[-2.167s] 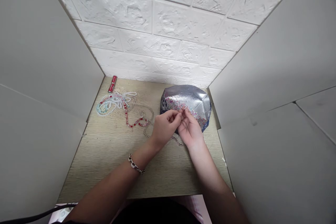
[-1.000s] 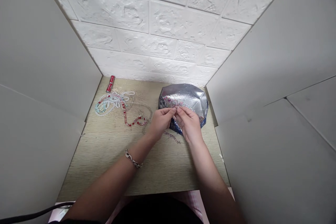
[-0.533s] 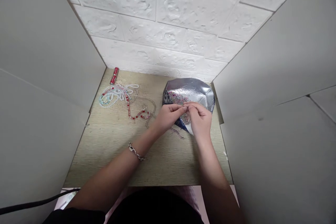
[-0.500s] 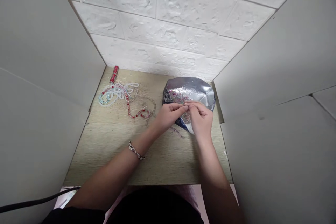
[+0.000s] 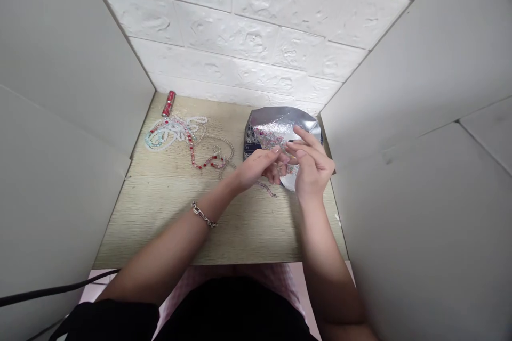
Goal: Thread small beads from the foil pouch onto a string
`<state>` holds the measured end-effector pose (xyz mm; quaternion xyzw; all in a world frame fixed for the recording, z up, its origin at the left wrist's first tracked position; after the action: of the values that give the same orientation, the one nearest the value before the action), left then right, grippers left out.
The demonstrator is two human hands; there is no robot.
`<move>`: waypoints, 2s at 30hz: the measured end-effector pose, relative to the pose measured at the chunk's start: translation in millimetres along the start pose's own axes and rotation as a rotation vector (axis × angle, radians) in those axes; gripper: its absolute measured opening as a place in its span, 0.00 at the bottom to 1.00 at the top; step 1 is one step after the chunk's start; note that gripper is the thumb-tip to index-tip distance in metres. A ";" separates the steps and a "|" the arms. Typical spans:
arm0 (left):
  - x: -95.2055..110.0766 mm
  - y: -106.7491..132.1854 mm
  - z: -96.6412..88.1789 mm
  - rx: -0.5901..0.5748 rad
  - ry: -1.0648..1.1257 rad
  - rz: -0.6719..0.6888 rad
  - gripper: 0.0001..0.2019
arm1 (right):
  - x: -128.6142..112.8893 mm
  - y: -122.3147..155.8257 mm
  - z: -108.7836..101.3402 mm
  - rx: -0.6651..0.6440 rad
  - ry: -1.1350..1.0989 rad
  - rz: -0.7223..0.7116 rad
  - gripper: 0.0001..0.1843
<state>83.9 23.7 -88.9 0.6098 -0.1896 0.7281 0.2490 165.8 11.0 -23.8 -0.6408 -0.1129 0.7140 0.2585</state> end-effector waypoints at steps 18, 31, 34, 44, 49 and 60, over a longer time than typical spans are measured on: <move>3.2 3.2 17.8 -0.147 0.244 -0.053 0.10 | 7.8 -1.0 -49.4 0.436 -0.083 -0.014 0.10; 10.7 11.8 21.7 -0.313 0.255 -0.005 0.17 | -7.6 0.4 -108.1 0.746 -0.121 -0.128 0.09; 14.9 12.8 18.8 -0.334 0.269 0.028 0.20 | -2.2 -6.1 -92.9 0.631 -0.130 -0.111 0.08; -13.7 18.9 16.7 -0.273 -0.113 -0.319 0.23 | -26.2 -12.0 -1.8 -0.227 0.212 -0.144 0.08; 8.4 15.6 11.2 -0.224 -0.304 -0.103 0.17 | -8.6 0.0 27.4 -0.527 0.373 0.119 0.06; 147.7 47.2 27.5 -0.005 -1.030 0.166 0.15 | -101.2 -39.4 27.3 -0.384 0.381 -0.039 0.07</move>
<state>58.1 -10.7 62.6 0.8713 -0.3371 0.3505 0.0665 152.6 -3.2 86.6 -0.7987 -0.2077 0.5408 0.1623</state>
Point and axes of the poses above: each hand's wrist, its own y-axis away from the middle knuckle, its own z-axis out of the palm, x = y × z, the point moved 10 cm from there along -y, towards the middle knuckle, and after that the axes turned 7 degrees about -y, right-handed, at the moved point
